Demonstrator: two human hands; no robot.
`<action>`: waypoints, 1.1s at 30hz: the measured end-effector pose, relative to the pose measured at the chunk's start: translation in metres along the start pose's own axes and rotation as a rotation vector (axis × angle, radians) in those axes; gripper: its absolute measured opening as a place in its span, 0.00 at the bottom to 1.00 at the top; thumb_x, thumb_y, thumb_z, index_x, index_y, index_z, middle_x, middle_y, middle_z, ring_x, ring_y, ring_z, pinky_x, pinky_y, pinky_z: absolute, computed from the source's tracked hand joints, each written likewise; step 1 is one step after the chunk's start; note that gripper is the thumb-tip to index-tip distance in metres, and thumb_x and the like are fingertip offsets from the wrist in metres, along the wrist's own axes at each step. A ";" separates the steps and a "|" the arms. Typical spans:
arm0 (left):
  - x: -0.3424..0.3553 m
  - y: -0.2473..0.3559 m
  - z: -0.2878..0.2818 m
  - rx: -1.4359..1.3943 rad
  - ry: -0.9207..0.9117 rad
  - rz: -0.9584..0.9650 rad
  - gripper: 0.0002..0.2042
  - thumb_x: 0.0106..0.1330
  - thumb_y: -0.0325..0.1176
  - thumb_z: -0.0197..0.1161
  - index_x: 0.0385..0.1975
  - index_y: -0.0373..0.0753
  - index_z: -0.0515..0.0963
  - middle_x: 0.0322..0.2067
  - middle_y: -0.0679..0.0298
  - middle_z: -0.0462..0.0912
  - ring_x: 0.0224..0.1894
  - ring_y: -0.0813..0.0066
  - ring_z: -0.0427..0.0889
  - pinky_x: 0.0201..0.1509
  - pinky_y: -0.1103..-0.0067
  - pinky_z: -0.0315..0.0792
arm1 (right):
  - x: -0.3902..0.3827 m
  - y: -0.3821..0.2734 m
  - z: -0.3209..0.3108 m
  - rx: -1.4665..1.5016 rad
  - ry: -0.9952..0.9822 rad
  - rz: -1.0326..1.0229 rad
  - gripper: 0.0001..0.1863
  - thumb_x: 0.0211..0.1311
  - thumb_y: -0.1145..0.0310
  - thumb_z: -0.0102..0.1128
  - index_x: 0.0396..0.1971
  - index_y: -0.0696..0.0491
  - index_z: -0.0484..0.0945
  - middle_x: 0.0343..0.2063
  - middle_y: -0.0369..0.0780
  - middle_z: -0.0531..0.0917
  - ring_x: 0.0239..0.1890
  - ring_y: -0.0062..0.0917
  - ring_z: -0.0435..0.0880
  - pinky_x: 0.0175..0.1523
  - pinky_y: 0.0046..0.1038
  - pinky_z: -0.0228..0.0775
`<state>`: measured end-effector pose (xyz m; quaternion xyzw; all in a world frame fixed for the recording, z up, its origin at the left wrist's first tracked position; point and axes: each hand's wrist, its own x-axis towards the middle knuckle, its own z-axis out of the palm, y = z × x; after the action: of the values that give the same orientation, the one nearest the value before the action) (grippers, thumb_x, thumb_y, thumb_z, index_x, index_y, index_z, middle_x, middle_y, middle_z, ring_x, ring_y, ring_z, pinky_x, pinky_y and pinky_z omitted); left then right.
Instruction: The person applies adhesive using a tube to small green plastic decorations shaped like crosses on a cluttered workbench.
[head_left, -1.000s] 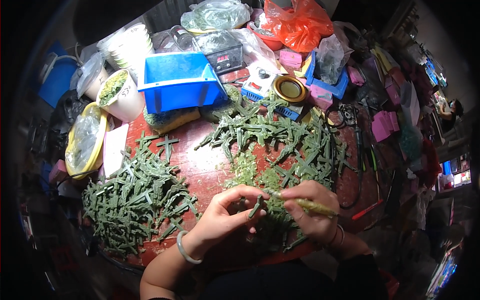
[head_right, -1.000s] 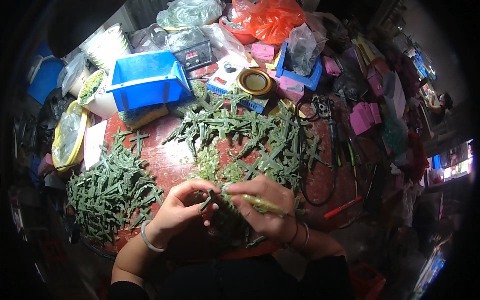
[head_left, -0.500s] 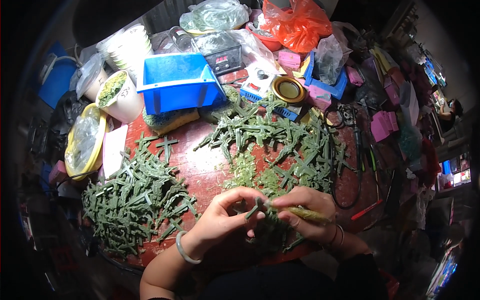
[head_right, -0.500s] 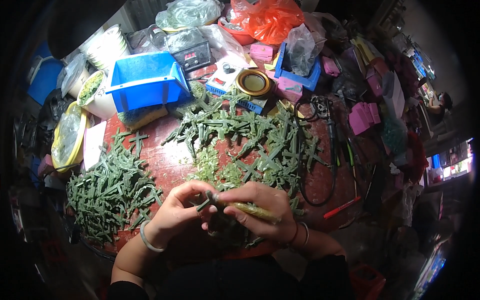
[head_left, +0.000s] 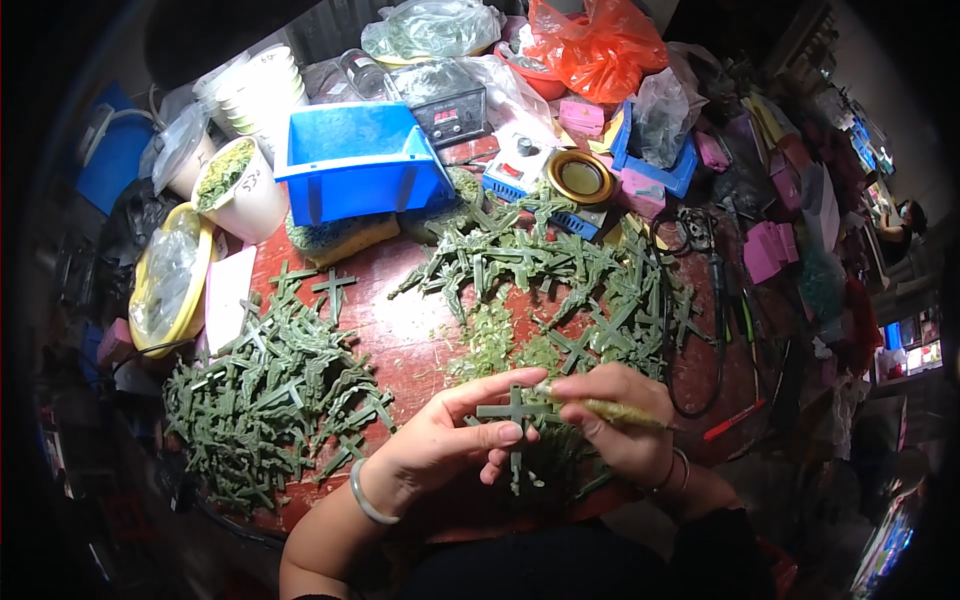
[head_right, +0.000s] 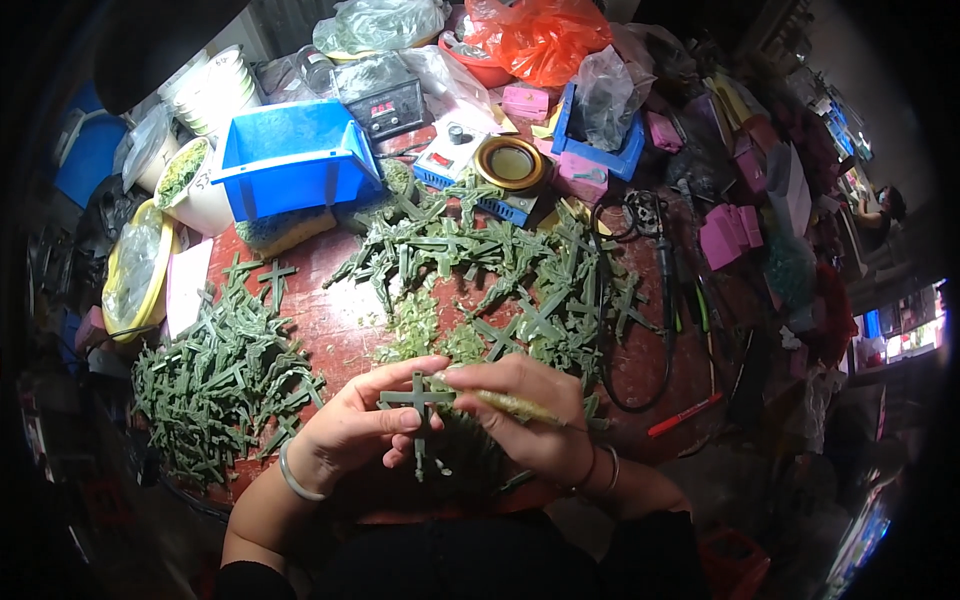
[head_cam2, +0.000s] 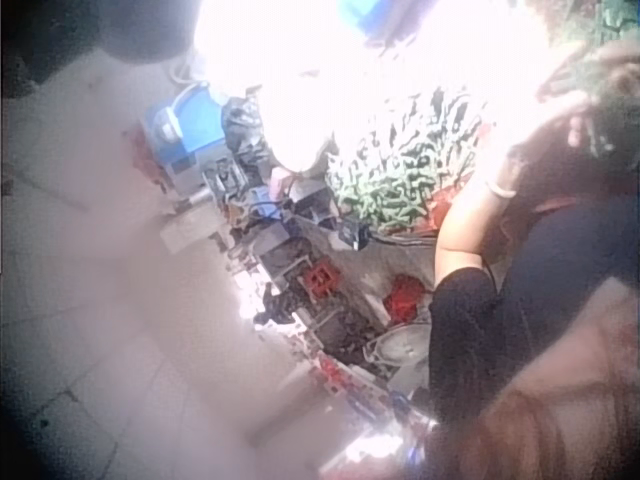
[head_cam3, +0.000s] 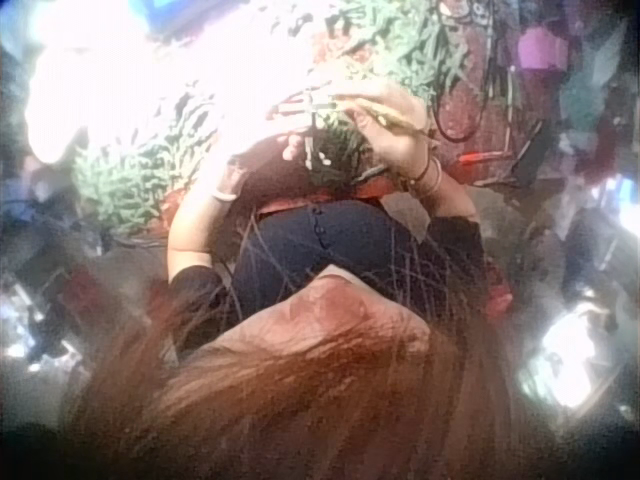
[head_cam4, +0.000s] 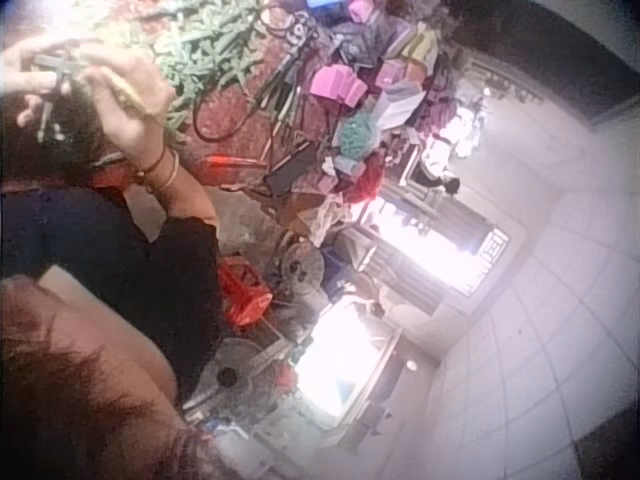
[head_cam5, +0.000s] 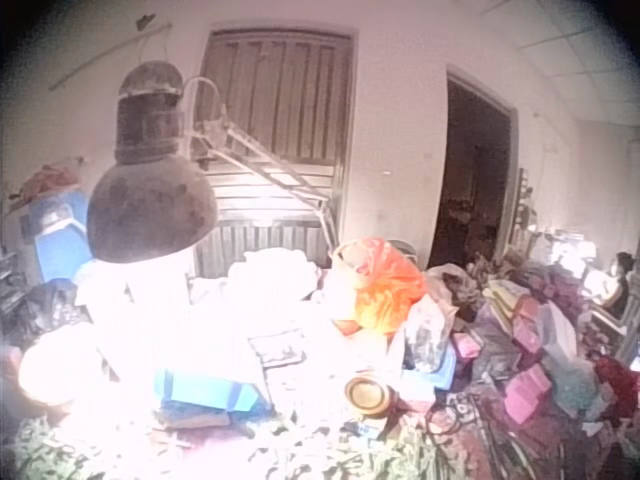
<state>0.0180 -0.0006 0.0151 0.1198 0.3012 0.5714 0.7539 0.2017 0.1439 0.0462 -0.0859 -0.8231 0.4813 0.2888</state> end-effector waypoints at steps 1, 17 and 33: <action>0.000 0.000 -0.001 -0.007 -0.007 0.004 0.29 0.68 0.24 0.62 0.69 0.43 0.63 0.43 0.56 0.83 0.27 0.82 0.79 0.29 0.82 0.77 | -0.001 0.001 0.001 -0.004 0.036 0.046 0.12 0.58 0.75 0.69 0.42 0.56 0.83 0.32 0.40 0.85 0.29 0.25 0.82 0.35 0.24 0.73; 0.002 0.002 0.005 0.194 0.021 0.059 0.26 0.67 0.25 0.63 0.66 0.40 0.68 0.40 0.65 0.81 0.27 0.85 0.78 0.28 0.86 0.76 | -0.005 0.001 0.003 -0.094 0.061 -0.078 0.11 0.56 0.74 0.70 0.39 0.57 0.83 0.30 0.40 0.84 0.28 0.26 0.81 0.34 0.25 0.72; 0.002 0.008 0.009 0.281 0.089 0.037 0.23 0.67 0.25 0.63 0.63 0.39 0.71 0.35 0.69 0.80 0.27 0.86 0.77 0.27 0.87 0.75 | -0.001 -0.002 -0.010 -0.127 0.040 -0.066 0.08 0.56 0.70 0.72 0.35 0.54 0.85 0.29 0.38 0.81 0.29 0.24 0.80 0.35 0.24 0.72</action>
<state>0.0174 0.0051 0.0258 0.2040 0.4091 0.5421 0.7050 0.2088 0.1500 0.0513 -0.0865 -0.8485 0.4166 0.3147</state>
